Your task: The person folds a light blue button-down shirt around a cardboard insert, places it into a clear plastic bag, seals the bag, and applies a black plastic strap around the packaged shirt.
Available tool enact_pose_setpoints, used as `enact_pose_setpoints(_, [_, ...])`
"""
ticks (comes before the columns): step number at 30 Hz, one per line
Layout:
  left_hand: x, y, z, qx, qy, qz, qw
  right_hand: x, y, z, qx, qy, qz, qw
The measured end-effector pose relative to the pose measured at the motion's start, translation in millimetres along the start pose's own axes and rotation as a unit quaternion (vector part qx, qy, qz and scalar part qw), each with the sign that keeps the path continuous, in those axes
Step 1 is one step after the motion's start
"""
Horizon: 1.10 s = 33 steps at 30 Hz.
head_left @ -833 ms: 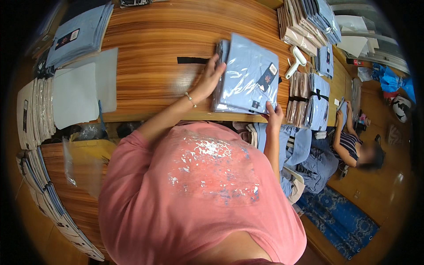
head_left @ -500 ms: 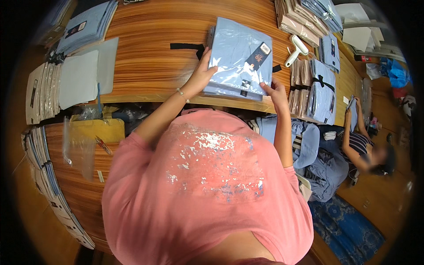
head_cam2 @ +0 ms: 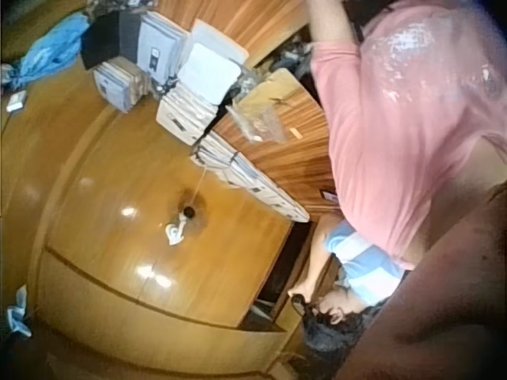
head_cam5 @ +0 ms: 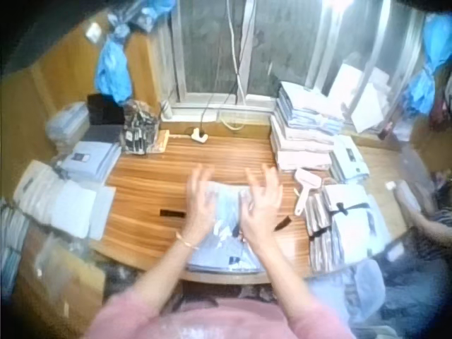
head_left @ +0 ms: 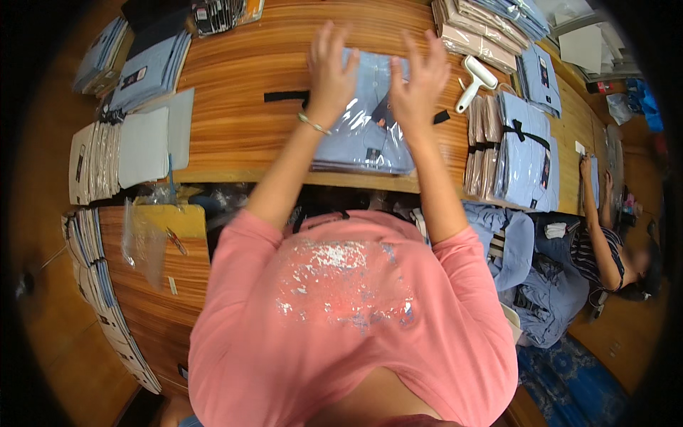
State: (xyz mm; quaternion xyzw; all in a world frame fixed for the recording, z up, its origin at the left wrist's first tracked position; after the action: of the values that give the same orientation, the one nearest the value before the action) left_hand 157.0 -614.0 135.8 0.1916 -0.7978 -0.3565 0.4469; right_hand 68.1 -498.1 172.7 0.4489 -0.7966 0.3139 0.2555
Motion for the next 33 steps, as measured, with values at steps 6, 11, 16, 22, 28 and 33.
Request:
enact_pose_setpoints(6, [-46.0,-51.3,51.0,0.217,-0.084,-0.070,0.970,-54.0,19.0,108.2,-0.128,-0.180,0.031,0.975])
enact_pose_setpoints(11, [-55.8,-57.3,50.9,0.211,-0.104,-0.089,0.968,-61.6,18.4,109.9,-0.114,-0.205,0.034,0.972])
enact_pose_setpoints(16, [-54.7,-60.8,53.8,0.209,-0.115,-0.106,0.965,-63.6,21.7,115.4,-0.102,-0.218,0.046,0.970])
enact_pose_setpoints(22, [-53.5,-65.1,56.9,0.208,-0.127,-0.110,0.964,-64.5,26.4,121.7,-0.097,-0.219,0.049,0.970])
enact_pose_setpoints(28, [-54.3,-68.3,59.0,0.210,-0.131,-0.113,0.962,-66.6,28.0,124.1,-0.077,-0.217,0.061,0.971])
enact_pose_setpoints(33, [-57.3,-69.4,60.0,0.209,-0.127,-0.112,0.963,-71.0,29.0,125.8,-0.078,-0.222,0.063,0.970])
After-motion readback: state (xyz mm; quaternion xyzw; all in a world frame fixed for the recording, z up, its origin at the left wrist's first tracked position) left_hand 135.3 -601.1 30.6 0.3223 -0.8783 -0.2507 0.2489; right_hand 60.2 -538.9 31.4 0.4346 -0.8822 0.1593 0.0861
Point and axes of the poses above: each hand's wrist, its own x-axis towards the middle knuckle, its own z-axis out of the palm, y = z × x, the point moved 4 cm from there along x, towards the middle knuckle, and after that the axes turned 12 degrees about -x, right-handed, at the moved point
